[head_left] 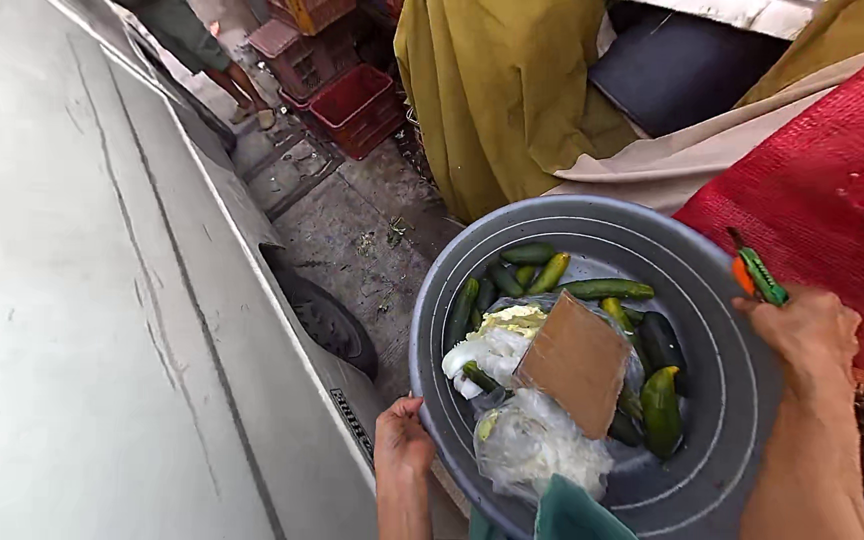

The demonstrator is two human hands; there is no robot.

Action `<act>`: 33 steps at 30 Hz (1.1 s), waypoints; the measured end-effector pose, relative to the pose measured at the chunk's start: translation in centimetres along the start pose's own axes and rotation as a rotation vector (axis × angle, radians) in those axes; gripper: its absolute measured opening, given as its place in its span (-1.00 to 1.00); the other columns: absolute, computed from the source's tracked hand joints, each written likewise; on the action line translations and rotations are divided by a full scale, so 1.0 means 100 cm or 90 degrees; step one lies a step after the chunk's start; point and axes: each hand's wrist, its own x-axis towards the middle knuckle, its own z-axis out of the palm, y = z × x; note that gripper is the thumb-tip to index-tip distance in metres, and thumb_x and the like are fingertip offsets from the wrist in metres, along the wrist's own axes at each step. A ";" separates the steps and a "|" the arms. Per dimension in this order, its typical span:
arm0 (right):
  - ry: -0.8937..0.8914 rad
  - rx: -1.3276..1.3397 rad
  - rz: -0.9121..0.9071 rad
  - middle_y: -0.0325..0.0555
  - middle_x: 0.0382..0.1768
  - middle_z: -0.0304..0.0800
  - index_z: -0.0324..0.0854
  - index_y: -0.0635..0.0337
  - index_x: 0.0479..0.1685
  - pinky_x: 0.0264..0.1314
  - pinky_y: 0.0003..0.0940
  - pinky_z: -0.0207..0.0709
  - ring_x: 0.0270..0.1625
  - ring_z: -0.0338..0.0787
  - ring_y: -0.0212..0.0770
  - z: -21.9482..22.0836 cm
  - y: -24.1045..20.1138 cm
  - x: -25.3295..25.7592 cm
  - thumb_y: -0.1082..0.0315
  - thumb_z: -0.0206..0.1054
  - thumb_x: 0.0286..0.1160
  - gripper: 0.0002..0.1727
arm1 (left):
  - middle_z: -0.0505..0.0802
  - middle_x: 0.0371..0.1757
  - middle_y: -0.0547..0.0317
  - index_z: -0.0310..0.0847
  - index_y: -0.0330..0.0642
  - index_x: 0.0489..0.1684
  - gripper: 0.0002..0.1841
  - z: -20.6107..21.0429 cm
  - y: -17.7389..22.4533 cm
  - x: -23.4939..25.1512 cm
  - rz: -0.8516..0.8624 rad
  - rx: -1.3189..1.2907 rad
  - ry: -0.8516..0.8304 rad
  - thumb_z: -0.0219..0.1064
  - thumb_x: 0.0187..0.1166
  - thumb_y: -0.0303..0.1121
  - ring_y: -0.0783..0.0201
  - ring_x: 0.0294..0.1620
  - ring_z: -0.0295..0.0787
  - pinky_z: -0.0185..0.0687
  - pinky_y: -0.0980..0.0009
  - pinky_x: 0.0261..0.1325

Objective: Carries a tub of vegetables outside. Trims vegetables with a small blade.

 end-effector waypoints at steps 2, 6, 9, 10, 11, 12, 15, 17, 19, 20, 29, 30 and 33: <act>-0.032 -0.005 0.024 0.69 0.16 0.61 0.63 0.51 0.18 0.24 0.59 0.31 0.32 0.56 0.64 0.032 -0.030 0.008 0.27 0.41 0.53 -0.57 | 0.69 -0.38 -0.04 0.45 -0.23 -0.22 -0.90 0.015 0.024 0.037 0.012 0.020 0.012 0.10 0.40 -0.57 0.08 -0.40 0.68 0.67 0.09 -0.35; -0.183 0.013 0.036 0.56 0.10 0.70 0.66 0.47 0.17 0.23 0.49 0.41 0.24 0.66 0.52 0.107 -0.077 0.019 0.32 0.42 0.53 -0.62 | 0.67 -0.35 0.02 0.41 -0.19 -0.21 -0.93 0.027 0.074 0.107 0.091 0.093 0.039 0.09 0.47 -0.49 0.13 -0.37 0.64 0.64 0.09 -0.31; -0.294 0.037 0.058 0.45 0.09 0.73 0.67 0.45 0.13 0.29 0.34 0.47 0.23 0.70 0.39 0.168 -0.084 0.025 0.34 0.43 0.50 -0.64 | 0.65 -0.41 0.12 0.39 -0.13 -0.27 -0.98 0.037 0.107 0.143 0.176 0.148 0.065 0.11 0.48 -0.47 0.21 -0.42 0.64 0.65 0.17 -0.34; -0.323 0.038 0.064 0.46 0.11 0.72 0.65 0.46 0.17 0.31 0.32 0.46 0.25 0.70 0.39 0.185 -0.088 0.025 0.35 0.43 0.51 -0.63 | 0.65 -0.36 0.10 0.40 -0.15 -0.23 -0.95 0.038 0.117 0.153 0.192 0.163 0.079 0.11 0.47 -0.48 0.19 -0.38 0.64 0.65 0.16 -0.31; -0.348 0.038 0.070 0.46 0.12 0.72 0.64 0.47 0.19 0.32 0.31 0.46 0.25 0.69 0.38 0.201 -0.093 0.022 0.34 0.42 0.52 -0.61 | 0.65 -0.32 0.07 0.40 -0.17 -0.18 -0.92 0.036 0.125 0.161 0.203 0.175 0.101 0.11 0.47 -0.48 0.18 -0.35 0.64 0.65 0.15 -0.29; -0.372 0.037 0.075 0.46 0.13 0.72 0.64 0.47 0.21 0.33 0.30 0.45 0.26 0.69 0.38 0.215 -0.098 0.018 0.34 0.42 0.53 -0.61 | 0.65 -0.30 0.05 0.40 -0.18 -0.16 -0.90 0.033 0.132 0.166 0.209 0.183 0.123 0.11 0.46 -0.49 0.16 -0.32 0.65 0.65 0.14 -0.26; -0.424 0.032 0.080 0.44 0.15 0.71 0.62 0.46 0.25 0.36 0.27 0.45 0.28 0.69 0.35 0.241 -0.112 0.008 0.33 0.39 0.57 -0.59 | 0.66 -0.31 0.07 0.40 -0.15 -0.17 -0.90 0.024 0.144 0.182 0.210 0.196 0.160 0.12 0.44 -0.49 0.17 -0.32 0.65 0.65 0.13 -0.28; -0.448 0.016 0.080 0.43 0.17 0.71 0.59 0.45 0.31 0.38 0.25 0.45 0.31 0.69 0.34 0.248 -0.117 0.004 0.32 0.36 0.60 -0.58 | 0.66 -0.37 0.11 0.39 -0.12 -0.24 -0.93 0.018 0.147 0.193 0.214 0.200 0.169 0.12 0.44 -0.49 0.20 -0.38 0.65 0.65 0.17 -0.33; -0.477 -0.002 0.091 0.43 0.21 0.70 0.54 0.43 0.38 0.40 0.24 0.45 0.33 0.68 0.33 0.251 -0.121 -0.002 0.30 0.31 0.63 -0.55 | 0.62 -0.43 0.16 0.37 -0.10 -0.29 -0.96 0.015 0.151 0.205 0.220 0.219 0.174 0.10 0.47 -0.47 0.25 -0.43 0.63 0.64 0.23 -0.36; -0.488 0.004 0.109 0.43 0.24 0.68 0.52 0.43 0.42 0.42 0.24 0.43 0.36 0.67 0.33 0.252 -0.122 -0.004 0.28 0.30 0.64 -0.52 | 0.62 -0.46 0.19 0.37 -0.08 -0.32 -0.96 0.014 0.153 0.215 0.227 0.227 0.170 0.10 0.48 -0.47 0.27 -0.47 0.62 0.63 0.26 -0.39; -0.324 0.280 0.426 0.21 -0.06 0.64 0.56 0.43 0.25 -0.04 -0.01 0.50 -0.14 0.61 -0.02 0.323 -0.072 -0.011 0.37 0.46 0.52 -0.58 | 0.60 -0.53 0.26 0.39 -0.11 -0.33 -0.94 0.109 0.127 0.329 0.238 0.326 0.029 0.07 0.50 -0.50 0.39 -0.53 0.62 0.66 0.39 -0.42; -0.298 0.306 0.455 0.17 -0.09 0.62 0.54 0.42 0.27 -0.08 -0.07 0.49 -0.18 0.57 -0.07 0.332 -0.069 -0.008 0.39 0.44 0.53 -0.59 | 0.61 -0.54 0.25 0.39 -0.12 -0.34 -0.92 0.127 0.118 0.345 0.230 0.336 -0.001 0.06 0.52 -0.49 0.39 -0.54 0.63 0.66 0.38 -0.44; -0.229 0.349 0.505 0.07 -0.17 0.55 0.48 0.40 0.32 -0.22 -0.20 0.46 -0.30 0.51 -0.18 0.364 -0.056 0.008 0.40 0.38 0.59 -0.60 | 0.62 -0.49 0.18 0.37 -0.16 -0.33 -0.92 0.187 0.088 0.402 0.208 0.362 -0.085 0.03 0.54 -0.51 0.34 -0.50 0.62 0.64 0.33 -0.41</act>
